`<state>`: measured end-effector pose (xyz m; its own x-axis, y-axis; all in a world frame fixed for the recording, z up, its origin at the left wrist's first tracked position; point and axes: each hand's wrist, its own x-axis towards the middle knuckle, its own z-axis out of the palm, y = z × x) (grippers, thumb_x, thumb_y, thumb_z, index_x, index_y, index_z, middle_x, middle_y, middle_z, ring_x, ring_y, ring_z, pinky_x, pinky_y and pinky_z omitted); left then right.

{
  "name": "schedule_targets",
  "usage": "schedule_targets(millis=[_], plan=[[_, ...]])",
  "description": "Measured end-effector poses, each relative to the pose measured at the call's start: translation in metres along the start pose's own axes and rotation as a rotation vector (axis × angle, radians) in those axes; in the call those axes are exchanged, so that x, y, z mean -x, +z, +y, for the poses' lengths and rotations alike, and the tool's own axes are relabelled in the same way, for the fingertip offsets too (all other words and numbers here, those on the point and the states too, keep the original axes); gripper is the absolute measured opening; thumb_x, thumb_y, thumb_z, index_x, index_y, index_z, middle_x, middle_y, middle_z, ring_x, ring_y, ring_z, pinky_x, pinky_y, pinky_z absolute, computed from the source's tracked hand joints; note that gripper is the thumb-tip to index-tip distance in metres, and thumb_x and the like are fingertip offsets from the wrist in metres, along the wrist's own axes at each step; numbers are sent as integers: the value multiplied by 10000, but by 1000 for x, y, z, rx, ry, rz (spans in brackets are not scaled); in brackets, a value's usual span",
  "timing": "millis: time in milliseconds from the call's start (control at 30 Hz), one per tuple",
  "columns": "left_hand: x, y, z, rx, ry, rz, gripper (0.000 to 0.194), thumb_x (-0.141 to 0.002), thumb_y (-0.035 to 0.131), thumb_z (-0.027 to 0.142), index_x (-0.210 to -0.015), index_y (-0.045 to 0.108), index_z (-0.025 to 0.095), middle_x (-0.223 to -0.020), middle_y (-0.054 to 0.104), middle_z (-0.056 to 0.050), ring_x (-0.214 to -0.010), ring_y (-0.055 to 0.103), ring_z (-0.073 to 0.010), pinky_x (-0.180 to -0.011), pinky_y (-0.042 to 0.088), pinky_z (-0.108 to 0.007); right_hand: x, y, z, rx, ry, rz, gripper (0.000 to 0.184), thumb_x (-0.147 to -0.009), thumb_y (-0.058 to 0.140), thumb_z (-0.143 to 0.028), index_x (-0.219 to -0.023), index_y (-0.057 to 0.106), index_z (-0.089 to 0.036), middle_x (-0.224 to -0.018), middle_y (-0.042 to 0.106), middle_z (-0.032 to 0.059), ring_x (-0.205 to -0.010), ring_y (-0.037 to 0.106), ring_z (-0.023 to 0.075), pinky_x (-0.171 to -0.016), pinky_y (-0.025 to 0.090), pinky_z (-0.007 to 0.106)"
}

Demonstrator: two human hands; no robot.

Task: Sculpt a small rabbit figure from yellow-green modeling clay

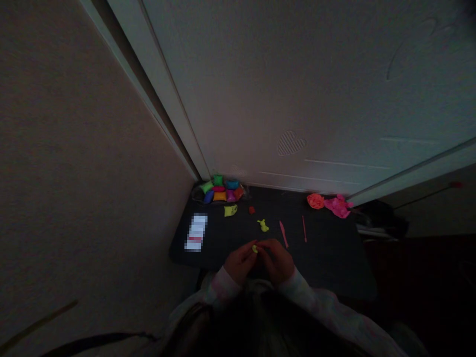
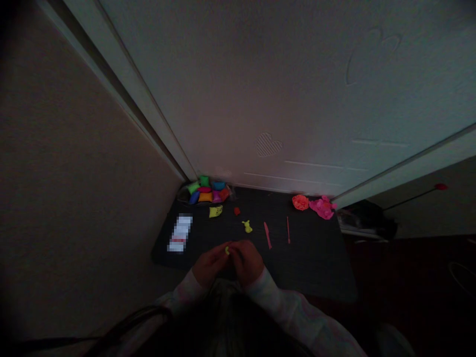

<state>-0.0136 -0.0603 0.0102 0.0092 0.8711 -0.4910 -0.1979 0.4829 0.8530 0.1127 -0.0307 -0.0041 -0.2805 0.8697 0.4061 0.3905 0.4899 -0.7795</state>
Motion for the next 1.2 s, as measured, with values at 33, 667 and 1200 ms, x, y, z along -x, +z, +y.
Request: schedule_targets(millis=[33,667,1200], plan=[[1,-1,1,-28,11,-2,492,-619,652,358,-1046,610,117,-1042,649,-120,-953,597,-241,-839,463,-350,0,0,0,-1,34,5,120,-795,483,-203,-740,588,-183,-655,638,40,-621,606,146,-586,501,255],[-3,-4,22,88,36,164,275,-529,718,352,-565,545,142,-514,616,14,-450,523,-84,-485,426,-213,-15,-9,-11,-183,242,-61,101,-691,576,-235,-756,643,-195,-695,663,28,-621,610,141,-600,498,251],[-7,-5,29,491,-92,106,430,-494,763,290,-859,630,106,-747,673,-70,-657,634,-156,-630,503,-278,-27,-29,-11,-266,200,-69,160,-748,575,-337,-815,623,-200,-727,648,38,-675,612,150,-625,512,279]])
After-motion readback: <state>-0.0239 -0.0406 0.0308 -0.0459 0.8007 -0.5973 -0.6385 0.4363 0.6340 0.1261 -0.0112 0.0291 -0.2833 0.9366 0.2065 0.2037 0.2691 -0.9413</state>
